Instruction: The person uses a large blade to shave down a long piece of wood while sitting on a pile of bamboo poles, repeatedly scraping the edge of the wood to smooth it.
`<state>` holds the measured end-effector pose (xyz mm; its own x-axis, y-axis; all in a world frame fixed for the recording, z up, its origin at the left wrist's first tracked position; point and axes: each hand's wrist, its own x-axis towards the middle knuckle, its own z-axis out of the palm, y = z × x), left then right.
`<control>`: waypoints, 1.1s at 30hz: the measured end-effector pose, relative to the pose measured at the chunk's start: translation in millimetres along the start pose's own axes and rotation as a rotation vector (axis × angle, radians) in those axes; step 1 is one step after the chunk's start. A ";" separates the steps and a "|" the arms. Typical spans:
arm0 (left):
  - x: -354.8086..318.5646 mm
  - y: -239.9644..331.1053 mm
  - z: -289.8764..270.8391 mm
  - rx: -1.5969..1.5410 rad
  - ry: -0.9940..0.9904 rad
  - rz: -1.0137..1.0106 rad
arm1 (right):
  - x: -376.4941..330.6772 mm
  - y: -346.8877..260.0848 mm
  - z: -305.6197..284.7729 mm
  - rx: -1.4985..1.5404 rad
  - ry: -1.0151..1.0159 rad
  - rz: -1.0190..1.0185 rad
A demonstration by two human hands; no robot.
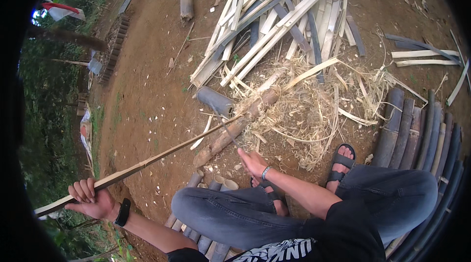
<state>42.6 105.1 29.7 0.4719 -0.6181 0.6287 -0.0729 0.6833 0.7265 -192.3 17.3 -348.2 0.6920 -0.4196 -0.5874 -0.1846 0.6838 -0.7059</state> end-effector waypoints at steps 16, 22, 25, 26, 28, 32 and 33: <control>-1.1 0.6 -14.7 -0.038 -0.059 -0.017 | 38.1 29.2 -52.7 -0.221 0.213 0.158; 3.2 -8.9 -11.9 -0.045 -0.019 -0.008 | 47.0 47.9 -39.8 -0.303 0.188 -0.013; 5.9 -5.6 -11.8 -0.029 -0.025 -0.014 | 43.1 34.3 -52.8 -0.199 0.224 0.155; 7.2 -4.6 -11.5 -0.029 -0.032 -0.013 | 42.8 28.2 -52.6 -0.211 0.206 0.163; 9.5 4.3 -8.6 -0.068 -0.048 -0.015 | 39.2 18.4 -29.8 -0.150 0.182 0.099; 11.2 -8.4 0.9 -0.065 -0.041 -0.039 | 41.3 46.3 -41.4 -0.320 0.186 0.018; 11.9 -9.2 4.1 -0.056 -0.036 -0.040 | 47.5 47.1 -55.0 -0.204 0.207 0.172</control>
<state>45.2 89.9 31.6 0.4411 -0.6581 0.6103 -0.0052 0.6781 0.7350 -206.5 -3.3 -431.0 0.4862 -0.4346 -0.7581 -0.4370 0.6304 -0.6416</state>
